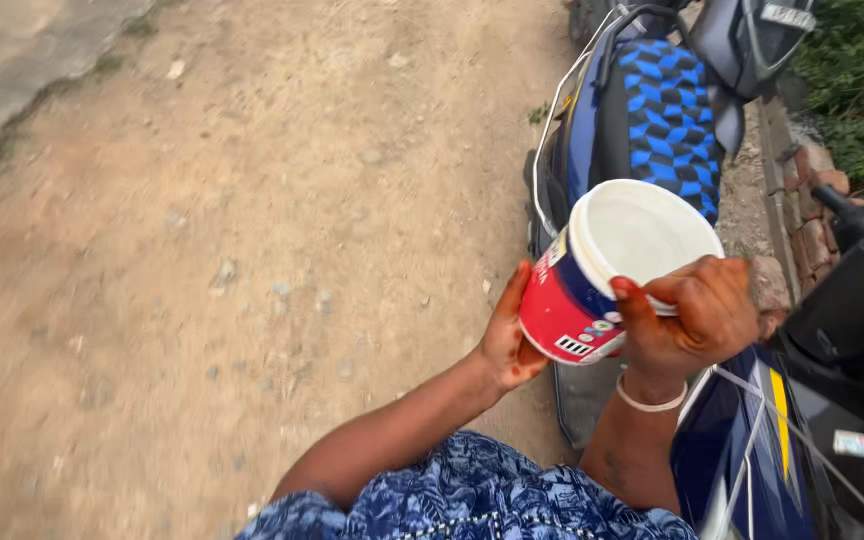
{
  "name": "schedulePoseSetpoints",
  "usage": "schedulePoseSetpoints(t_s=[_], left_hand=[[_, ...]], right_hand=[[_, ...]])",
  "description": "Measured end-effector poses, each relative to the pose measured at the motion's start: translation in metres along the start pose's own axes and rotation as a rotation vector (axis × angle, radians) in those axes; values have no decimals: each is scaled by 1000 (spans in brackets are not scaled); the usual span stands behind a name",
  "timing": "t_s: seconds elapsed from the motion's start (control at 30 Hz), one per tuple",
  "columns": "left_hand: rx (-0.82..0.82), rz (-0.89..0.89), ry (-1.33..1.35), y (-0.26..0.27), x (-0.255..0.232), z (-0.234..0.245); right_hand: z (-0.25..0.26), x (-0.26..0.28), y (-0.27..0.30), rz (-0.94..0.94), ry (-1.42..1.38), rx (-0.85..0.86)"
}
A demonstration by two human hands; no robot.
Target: The person fills a container with water from a bucket and splashes the water onto several plants along a wall and in a garden area by hand.
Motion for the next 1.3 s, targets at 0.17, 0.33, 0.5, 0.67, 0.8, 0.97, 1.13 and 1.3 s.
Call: schedulePoseSetpoints(t_s=[0.17,0.33,0.5,0.67,0.8,0.97,1.13,1.3], left_hand=[[-72,-62,-98,-85,-117,-8],[-114,-97,-78,-159,-213,12],[-139,-73,-102,-240,-301,54],[-139,6,-155,-328,-382,103],[53,119,-150,-426,-467,92],[11,240,-133,-507,-520,112],[58,240,-176,-612,-580,135],[85,274,-154,-726,-635,153]], right_hand=[[-123,-42,-70,10,-94,-12],[-232,-86,-108,40,-180,-7],[-345,-136,-124,37,-145,-6],[-447,-186,-135,43,-45,-36],[-531,-231,-181,40,77,-104],[-607,-288,-209,-24,207,-101],[-693,-364,-239,-25,211,-136],[-779,-454,-277,-4,215,-113]])
Point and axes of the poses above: each hand's wrist, its own y-axis away from the middle knuckle, its own z-axis out of the back of the hand, x = y × z, the point moved 5 cm from there along -y, towards the middle knuckle, and after that the axes turned 5 degrees about -x, right-handed, at the moved point
